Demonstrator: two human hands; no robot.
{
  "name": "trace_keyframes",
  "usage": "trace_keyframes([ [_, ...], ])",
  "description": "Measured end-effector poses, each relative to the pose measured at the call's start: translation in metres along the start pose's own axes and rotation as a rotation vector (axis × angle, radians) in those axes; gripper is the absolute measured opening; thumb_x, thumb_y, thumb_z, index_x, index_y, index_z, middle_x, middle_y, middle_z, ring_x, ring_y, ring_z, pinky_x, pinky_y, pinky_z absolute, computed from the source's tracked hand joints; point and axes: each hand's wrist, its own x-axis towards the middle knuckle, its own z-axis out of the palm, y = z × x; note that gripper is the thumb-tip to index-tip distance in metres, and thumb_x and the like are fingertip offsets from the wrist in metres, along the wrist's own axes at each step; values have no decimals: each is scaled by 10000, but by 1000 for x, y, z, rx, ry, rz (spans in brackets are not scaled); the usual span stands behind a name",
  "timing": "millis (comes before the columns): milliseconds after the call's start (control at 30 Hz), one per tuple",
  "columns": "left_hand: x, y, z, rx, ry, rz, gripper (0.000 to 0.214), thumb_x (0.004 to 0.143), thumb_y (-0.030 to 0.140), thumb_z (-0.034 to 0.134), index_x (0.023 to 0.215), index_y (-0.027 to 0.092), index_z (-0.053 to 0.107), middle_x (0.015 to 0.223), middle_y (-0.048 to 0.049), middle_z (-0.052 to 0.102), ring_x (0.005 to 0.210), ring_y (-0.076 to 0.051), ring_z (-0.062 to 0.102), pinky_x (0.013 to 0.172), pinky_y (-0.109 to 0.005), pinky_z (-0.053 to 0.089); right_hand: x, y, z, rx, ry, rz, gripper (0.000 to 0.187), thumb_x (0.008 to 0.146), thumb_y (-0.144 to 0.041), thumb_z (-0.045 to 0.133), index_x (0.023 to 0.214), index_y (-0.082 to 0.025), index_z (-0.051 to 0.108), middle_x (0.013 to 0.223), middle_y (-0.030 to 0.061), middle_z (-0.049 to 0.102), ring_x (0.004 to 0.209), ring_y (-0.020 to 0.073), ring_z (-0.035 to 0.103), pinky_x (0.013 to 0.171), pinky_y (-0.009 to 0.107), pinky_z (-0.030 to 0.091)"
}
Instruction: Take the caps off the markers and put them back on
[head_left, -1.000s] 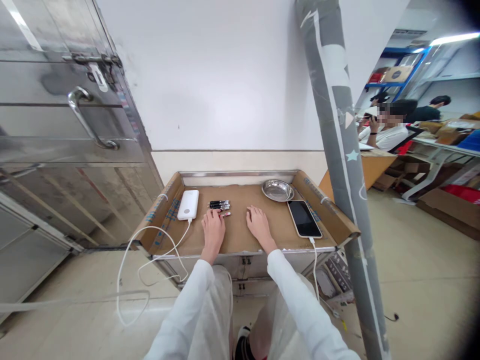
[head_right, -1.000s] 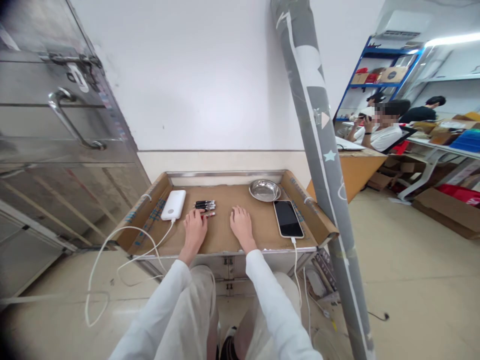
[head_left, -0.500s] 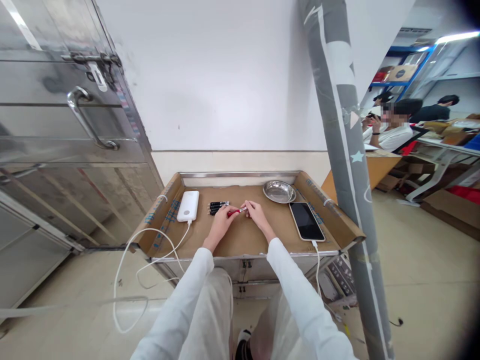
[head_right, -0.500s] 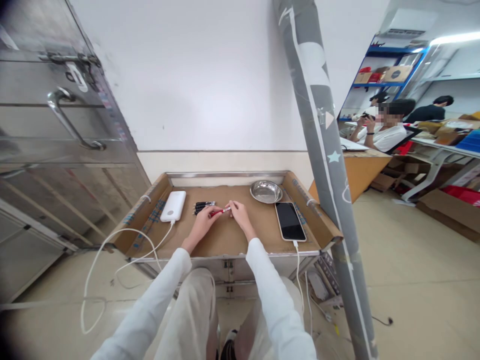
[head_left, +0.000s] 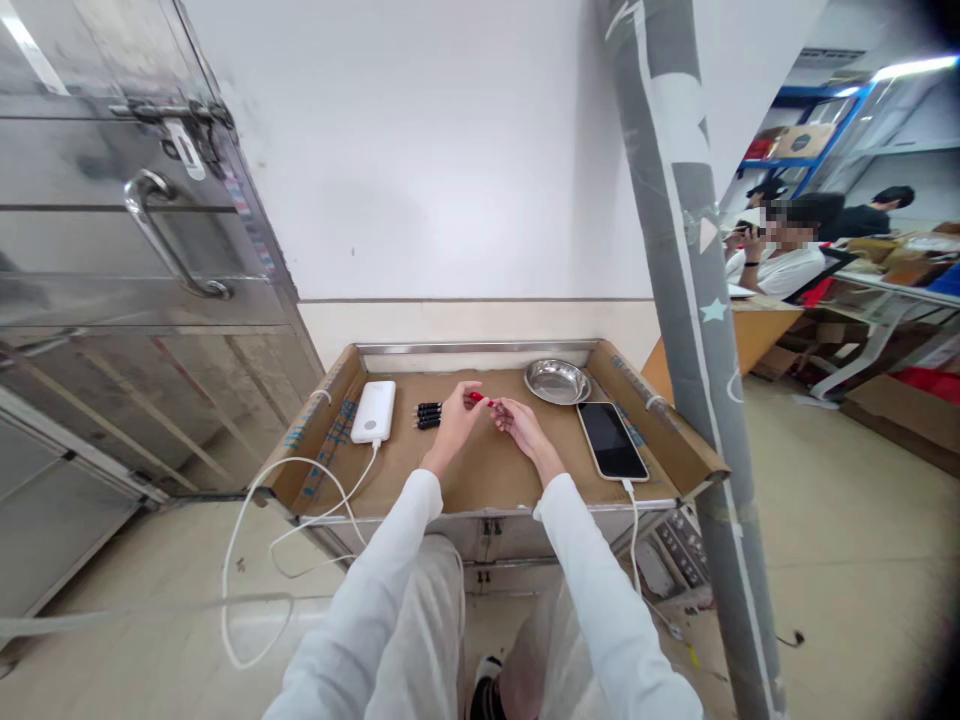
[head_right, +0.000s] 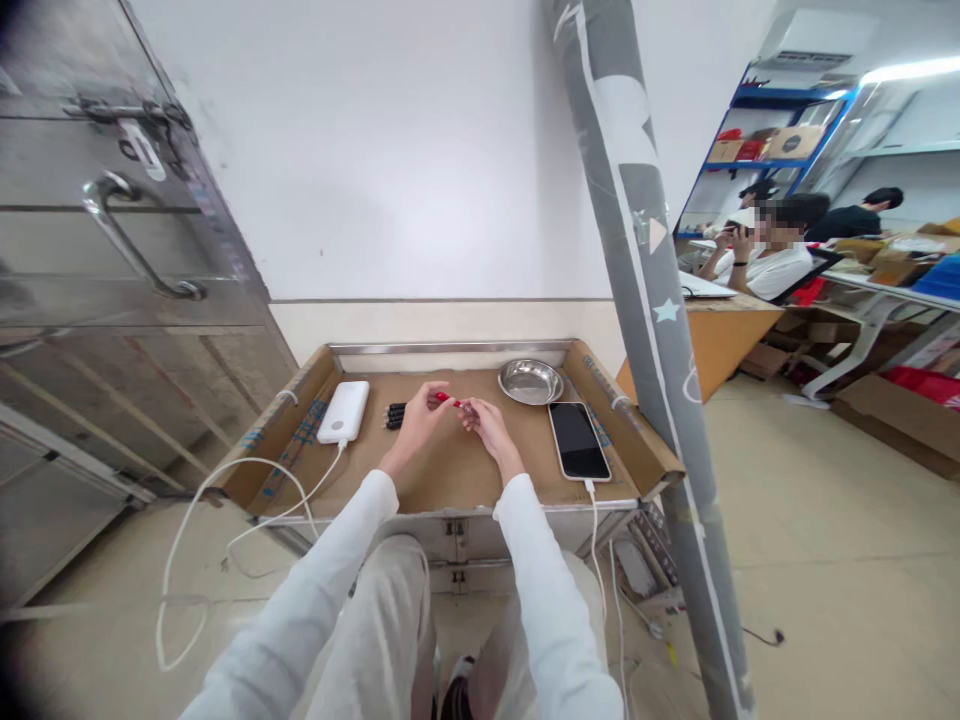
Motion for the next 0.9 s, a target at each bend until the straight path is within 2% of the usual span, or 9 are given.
trace_keyframes([
  [167,8,-3,-13,-29,5,-1,259,804,234,609,1054,182,566,918,-38,651,838,-139,624,813,-298,492,-1,1,-2,14,-15,11,313,648,-417,728,834,-166,697,717,36,690,588,106,575,568,235,442],
  [333,11,-13,-25,-7,62,-51,186,813,219,572,994,177,587,929,-43,659,869,-143,623,824,-298,484,0,6,-3,-75,-20,-60,338,621,-369,760,884,-164,705,786,41,700,681,125,615,707,277,492],
  [467,11,-23,-25,111,-12,-39,149,816,157,535,955,159,588,941,-59,661,859,-153,626,815,-309,486,3,11,-4,-317,87,-244,289,701,-368,691,906,-165,684,796,46,695,703,149,629,745,315,504],
  [567,11,-28,-16,265,-129,61,154,815,107,514,943,162,578,954,-65,656,895,-164,622,838,-318,475,0,11,-3,-577,137,-434,206,798,-344,589,907,-188,669,835,48,695,758,171,642,768,324,503],
  [667,7,-31,-3,483,-258,194,186,832,81,483,970,179,559,1006,-68,648,974,-186,604,897,-362,436,-6,9,0,-791,62,-567,189,863,-288,497,931,-214,657,931,48,692,866,179,640,822,319,491],
  [733,3,-32,6,638,-276,246,190,854,82,455,991,178,545,1030,-80,638,1020,-207,588,935,-403,400,-9,9,2,-883,14,-609,202,881,-254,466,964,-224,648,969,45,686,902,174,633,854,315,480],
  [800,-4,-33,12,730,-249,261,196,872,78,418,1004,167,533,1039,-94,630,1041,-218,574,964,-424,371,-9,11,2,-942,-41,-622,220,890,-219,444,996,-228,636,999,42,680,921,169,627,875,314,472],
  [900,-16,-33,13,713,-146,272,263,879,72,392,1100,161,502,1109,-102,604,1088,-218,544,988,-417,354,-7,17,1,-994,-134,-622,258,885,-158,425,1048,-228,613,1045,43,663,976,162,607,905,312,460],
])
